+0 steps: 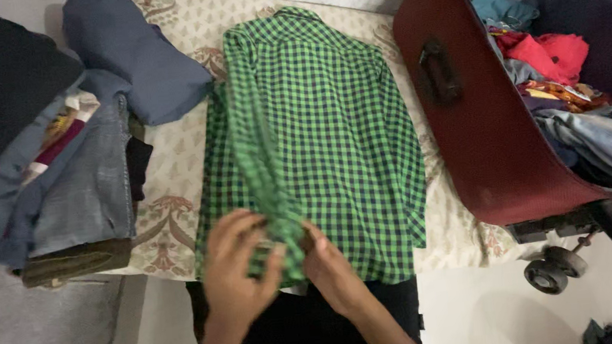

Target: The person folds a pair of grey trousers, a black t-shirt, and a green checkered shirt by hand on a bed before placing them into a suitcase.

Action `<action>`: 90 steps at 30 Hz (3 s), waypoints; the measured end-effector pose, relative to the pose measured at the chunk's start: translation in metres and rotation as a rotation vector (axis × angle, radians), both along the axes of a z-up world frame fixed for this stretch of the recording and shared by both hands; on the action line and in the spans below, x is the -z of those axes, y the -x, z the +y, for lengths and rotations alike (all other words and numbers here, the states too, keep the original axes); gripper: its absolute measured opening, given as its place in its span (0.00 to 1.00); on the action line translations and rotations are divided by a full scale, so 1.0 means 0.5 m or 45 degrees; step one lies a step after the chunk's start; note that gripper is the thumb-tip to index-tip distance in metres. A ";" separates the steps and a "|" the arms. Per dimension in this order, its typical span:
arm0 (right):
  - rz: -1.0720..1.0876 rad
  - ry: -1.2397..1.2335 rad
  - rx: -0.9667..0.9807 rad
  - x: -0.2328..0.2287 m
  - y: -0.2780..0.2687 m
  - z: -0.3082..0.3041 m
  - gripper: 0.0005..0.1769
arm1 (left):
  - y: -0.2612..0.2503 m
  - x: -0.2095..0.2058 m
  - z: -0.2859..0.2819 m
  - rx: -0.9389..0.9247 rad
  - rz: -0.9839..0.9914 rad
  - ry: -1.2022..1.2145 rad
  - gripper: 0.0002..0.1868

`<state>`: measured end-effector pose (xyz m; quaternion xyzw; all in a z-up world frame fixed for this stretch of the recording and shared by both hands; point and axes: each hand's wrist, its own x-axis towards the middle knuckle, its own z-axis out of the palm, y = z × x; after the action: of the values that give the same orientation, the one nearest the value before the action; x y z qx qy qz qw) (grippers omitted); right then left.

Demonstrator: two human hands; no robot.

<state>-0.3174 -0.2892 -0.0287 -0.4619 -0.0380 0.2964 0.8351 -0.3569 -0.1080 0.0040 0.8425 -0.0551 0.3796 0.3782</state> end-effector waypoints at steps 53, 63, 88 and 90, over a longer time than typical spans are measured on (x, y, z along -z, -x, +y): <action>-0.788 0.289 -0.615 -0.047 -0.025 0.091 0.30 | -0.569 0.270 0.394 0.997 0.002 1.525 0.41; -1.437 1.385 0.030 -0.066 -0.085 -0.095 0.16 | -0.485 0.181 0.395 0.663 0.392 1.064 0.41; -0.405 0.282 0.848 0.061 -0.006 -0.332 0.08 | 0.036 0.079 0.062 -0.274 0.970 0.654 0.24; -0.244 0.112 0.917 0.023 -0.009 -0.337 0.06 | 0.019 0.065 0.076 0.064 0.564 1.199 0.22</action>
<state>-0.3127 -0.4576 -0.0401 -0.5066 0.0618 -0.0595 0.8579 -0.3666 -0.0700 -0.0286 0.6396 0.1829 0.1666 0.7278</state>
